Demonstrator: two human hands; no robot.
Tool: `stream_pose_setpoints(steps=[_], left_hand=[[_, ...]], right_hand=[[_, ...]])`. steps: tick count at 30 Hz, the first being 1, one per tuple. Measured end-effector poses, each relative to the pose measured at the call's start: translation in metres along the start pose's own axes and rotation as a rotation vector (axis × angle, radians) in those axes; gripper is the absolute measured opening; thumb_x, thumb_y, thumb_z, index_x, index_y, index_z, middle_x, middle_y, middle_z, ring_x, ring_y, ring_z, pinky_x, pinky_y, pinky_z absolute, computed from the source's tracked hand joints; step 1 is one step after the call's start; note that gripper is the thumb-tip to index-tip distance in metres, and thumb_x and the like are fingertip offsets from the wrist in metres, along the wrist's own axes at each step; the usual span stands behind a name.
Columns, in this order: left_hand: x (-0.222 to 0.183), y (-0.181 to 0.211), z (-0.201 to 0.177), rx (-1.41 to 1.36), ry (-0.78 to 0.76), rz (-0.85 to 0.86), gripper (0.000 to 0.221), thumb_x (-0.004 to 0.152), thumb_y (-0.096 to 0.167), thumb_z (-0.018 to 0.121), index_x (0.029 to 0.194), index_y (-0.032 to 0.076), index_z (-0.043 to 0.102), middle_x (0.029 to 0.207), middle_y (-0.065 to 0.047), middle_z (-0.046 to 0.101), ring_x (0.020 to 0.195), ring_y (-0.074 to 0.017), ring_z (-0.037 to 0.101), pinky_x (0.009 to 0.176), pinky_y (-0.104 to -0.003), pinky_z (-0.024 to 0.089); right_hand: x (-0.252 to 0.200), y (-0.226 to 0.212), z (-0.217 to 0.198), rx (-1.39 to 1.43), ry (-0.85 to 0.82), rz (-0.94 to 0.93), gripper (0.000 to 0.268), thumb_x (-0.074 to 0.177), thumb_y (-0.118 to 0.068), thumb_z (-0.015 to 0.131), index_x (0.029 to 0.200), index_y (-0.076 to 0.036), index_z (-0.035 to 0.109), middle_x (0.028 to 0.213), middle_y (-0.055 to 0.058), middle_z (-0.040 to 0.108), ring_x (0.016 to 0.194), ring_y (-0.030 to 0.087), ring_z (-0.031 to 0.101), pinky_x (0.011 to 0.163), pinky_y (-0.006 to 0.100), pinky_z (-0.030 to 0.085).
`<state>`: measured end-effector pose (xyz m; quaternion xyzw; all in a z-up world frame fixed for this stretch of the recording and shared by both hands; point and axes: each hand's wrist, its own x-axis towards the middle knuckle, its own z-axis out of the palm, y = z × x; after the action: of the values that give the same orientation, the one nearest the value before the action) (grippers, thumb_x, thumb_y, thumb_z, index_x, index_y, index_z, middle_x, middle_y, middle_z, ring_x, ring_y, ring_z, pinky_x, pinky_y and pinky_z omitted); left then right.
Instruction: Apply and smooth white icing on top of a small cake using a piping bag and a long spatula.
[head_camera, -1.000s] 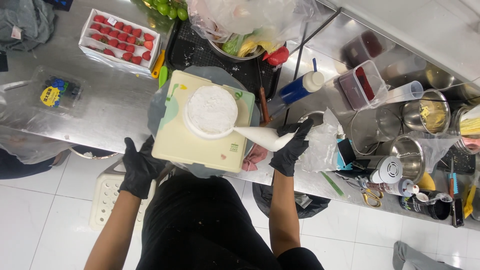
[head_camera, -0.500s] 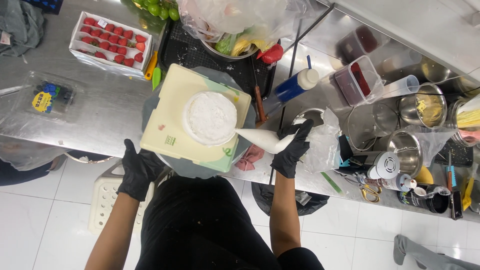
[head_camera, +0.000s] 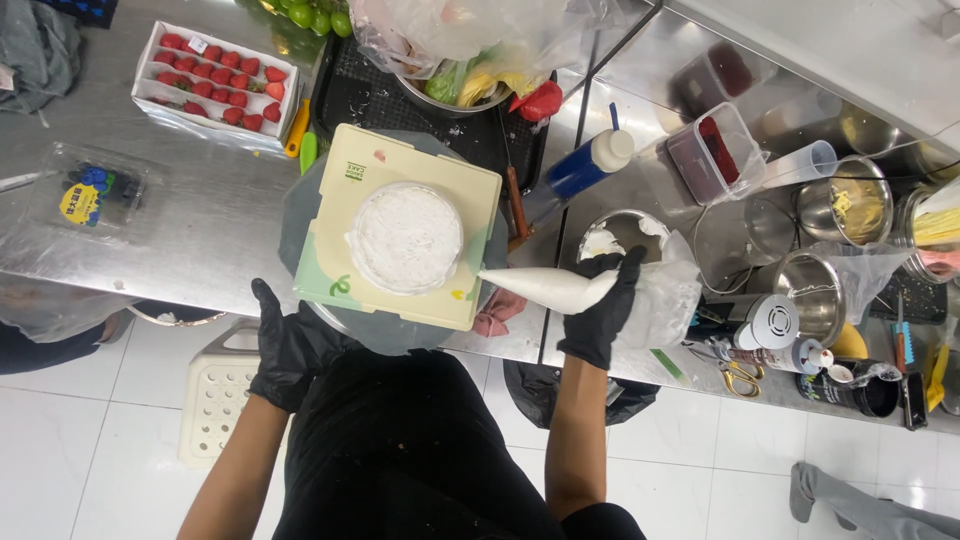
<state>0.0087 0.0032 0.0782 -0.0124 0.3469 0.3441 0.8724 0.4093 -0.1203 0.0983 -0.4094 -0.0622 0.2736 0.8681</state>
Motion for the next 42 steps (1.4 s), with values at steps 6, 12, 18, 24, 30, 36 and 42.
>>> stream_pose_setpoints(steps=[6,12,18,24,30,36,42], left_hand=[[0.032,-0.015,-0.079,0.060,-0.241,-0.009,0.112,0.087,0.079,0.051,0.160,0.000,0.022,0.159,-0.023,0.039,0.144,-0.0339,0.044,0.112,-0.043,0.047],[0.039,-0.046,-0.078,0.436,-0.204,-0.021,0.077,0.095,0.002,0.079,0.162,0.007,0.043,0.115,-0.012,0.059,0.094,-0.0191,0.056,0.075,-0.029,0.048],[0.024,-0.048,-0.023,0.530,0.048,-0.074,0.031,0.081,-0.004,0.075,0.110,0.000,0.064,0.093,-0.006,0.070,0.082,-0.0149,0.068,0.072,-0.025,0.057],[0.024,-0.062,-0.038,0.510,-0.041,-0.131,0.021,0.087,0.004,0.074,0.106,-0.003,0.072,0.099,-0.009,0.074,0.089,-0.0145,0.070,0.077,-0.024,0.057],[0.049,-0.083,-0.094,0.612,-0.114,-0.247,0.022,0.089,0.013,0.063,0.106,0.002,0.071,0.108,-0.010,0.080,0.099,-0.0165,0.078,0.086,-0.025,0.064],[0.053,-0.085,-0.052,0.661,-0.169,-0.213,0.027,0.093,0.001,0.073,0.116,-0.012,0.069,0.110,-0.019,0.073,0.099,-0.0210,0.070,0.086,-0.030,0.057],[0.056,-0.073,-0.019,0.598,-0.183,-0.256,0.027,0.085,0.002,0.073,0.110,-0.006,0.070,0.105,-0.013,0.076,0.096,-0.0185,0.072,0.085,-0.026,0.060]], right_hand=[[-0.048,-0.080,0.078,0.014,0.000,0.169,0.049,0.087,-0.046,0.073,0.122,-0.013,0.061,0.123,0.011,0.068,0.110,0.028,0.069,0.092,0.045,0.060],[-0.057,-0.078,0.023,-0.426,-0.153,-0.208,0.055,0.098,-0.032,0.066,0.146,-0.013,0.045,0.146,0.007,0.056,0.136,0.024,0.052,0.110,0.044,0.046],[-0.058,-0.069,-0.051,0.149,-0.171,0.091,0.038,0.112,-0.040,0.042,0.134,-0.011,0.053,0.126,0.006,0.064,0.119,0.025,0.058,0.106,0.055,0.046],[-0.056,-0.066,-0.049,0.048,-0.228,0.086,0.030,0.114,-0.038,0.046,0.123,-0.012,0.056,0.110,0.007,0.060,0.105,0.027,0.059,0.102,0.062,0.044],[-0.046,-0.065,-0.018,0.004,-0.111,0.105,0.041,0.104,-0.050,0.052,0.123,-0.013,0.056,0.109,0.012,0.063,0.096,0.029,0.063,0.090,0.049,0.052],[-0.040,-0.057,-0.024,0.029,-0.086,-0.017,0.037,0.103,-0.042,0.062,0.126,-0.014,0.056,0.115,0.004,0.064,0.107,0.021,0.062,0.097,0.043,0.054],[-0.061,-0.068,0.010,-0.058,0.025,-0.009,0.030,0.103,-0.035,0.060,0.121,-0.012,0.064,0.113,0.006,0.068,0.104,0.022,0.065,0.102,0.046,0.051]])
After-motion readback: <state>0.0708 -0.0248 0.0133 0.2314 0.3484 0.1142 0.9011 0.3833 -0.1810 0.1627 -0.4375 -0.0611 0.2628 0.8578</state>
